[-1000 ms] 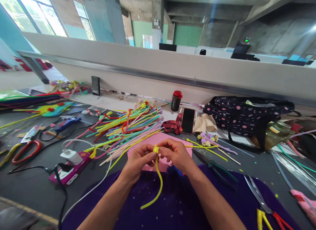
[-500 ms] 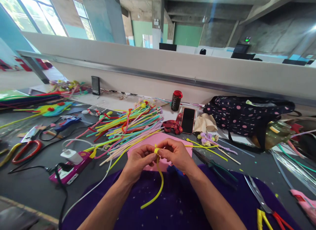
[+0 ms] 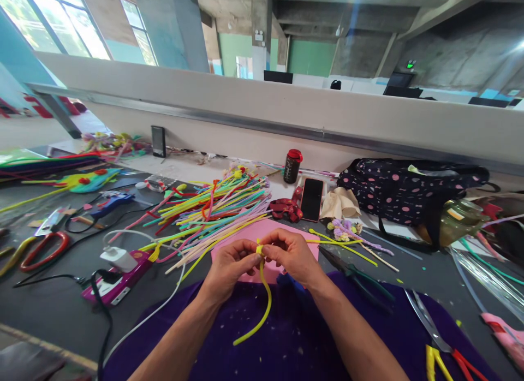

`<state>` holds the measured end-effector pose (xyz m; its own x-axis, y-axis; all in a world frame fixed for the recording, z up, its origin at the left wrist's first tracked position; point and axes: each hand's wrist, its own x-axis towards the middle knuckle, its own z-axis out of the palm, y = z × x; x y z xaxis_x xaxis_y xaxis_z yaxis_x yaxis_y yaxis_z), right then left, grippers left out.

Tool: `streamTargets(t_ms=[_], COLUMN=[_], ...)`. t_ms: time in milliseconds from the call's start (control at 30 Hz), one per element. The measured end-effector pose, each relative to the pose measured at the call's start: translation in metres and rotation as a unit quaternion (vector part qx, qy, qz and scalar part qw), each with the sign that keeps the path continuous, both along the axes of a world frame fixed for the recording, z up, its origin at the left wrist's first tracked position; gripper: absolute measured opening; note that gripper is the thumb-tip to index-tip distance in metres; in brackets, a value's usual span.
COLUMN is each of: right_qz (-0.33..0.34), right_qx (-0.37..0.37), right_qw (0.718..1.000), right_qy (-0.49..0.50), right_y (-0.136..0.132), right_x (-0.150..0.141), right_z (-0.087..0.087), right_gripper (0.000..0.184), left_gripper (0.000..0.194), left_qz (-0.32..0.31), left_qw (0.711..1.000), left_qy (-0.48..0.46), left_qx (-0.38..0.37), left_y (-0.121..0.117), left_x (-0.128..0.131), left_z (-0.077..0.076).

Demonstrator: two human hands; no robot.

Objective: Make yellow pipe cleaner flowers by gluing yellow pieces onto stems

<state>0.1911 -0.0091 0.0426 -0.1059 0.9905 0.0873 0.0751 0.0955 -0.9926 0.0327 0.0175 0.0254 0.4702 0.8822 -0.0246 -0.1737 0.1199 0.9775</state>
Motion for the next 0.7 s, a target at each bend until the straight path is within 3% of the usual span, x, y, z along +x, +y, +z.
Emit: streamTargets(t_ms=[300, 500, 700], right_qz=[0.003, 0.008, 0.058], right_qx=[0.002, -0.003, -0.024], right_qw=[1.000, 1.000, 0.997], right_qy=[0.014, 0.029, 0.037], right_y=[0.001, -0.002, -0.012], right_x=[-0.002, -0.007, -0.029], right_z=[-0.001, 0.001, 0.000], right_gripper=[0.024, 0.029, 0.017], left_gripper=[0.019, 0.018, 0.025], left_qz=[0.003, 0.019, 0.032], left_qw=[0.999, 0.972, 0.954], left_qy=[-0.022, -0.174, -0.236], left_qx=[-0.025, -0.155, -0.181], left_y=[0.001, 0.006, 0.006], left_x=[0.000, -0.006, -0.009], left_z=[0.003, 0.003, 0.001])
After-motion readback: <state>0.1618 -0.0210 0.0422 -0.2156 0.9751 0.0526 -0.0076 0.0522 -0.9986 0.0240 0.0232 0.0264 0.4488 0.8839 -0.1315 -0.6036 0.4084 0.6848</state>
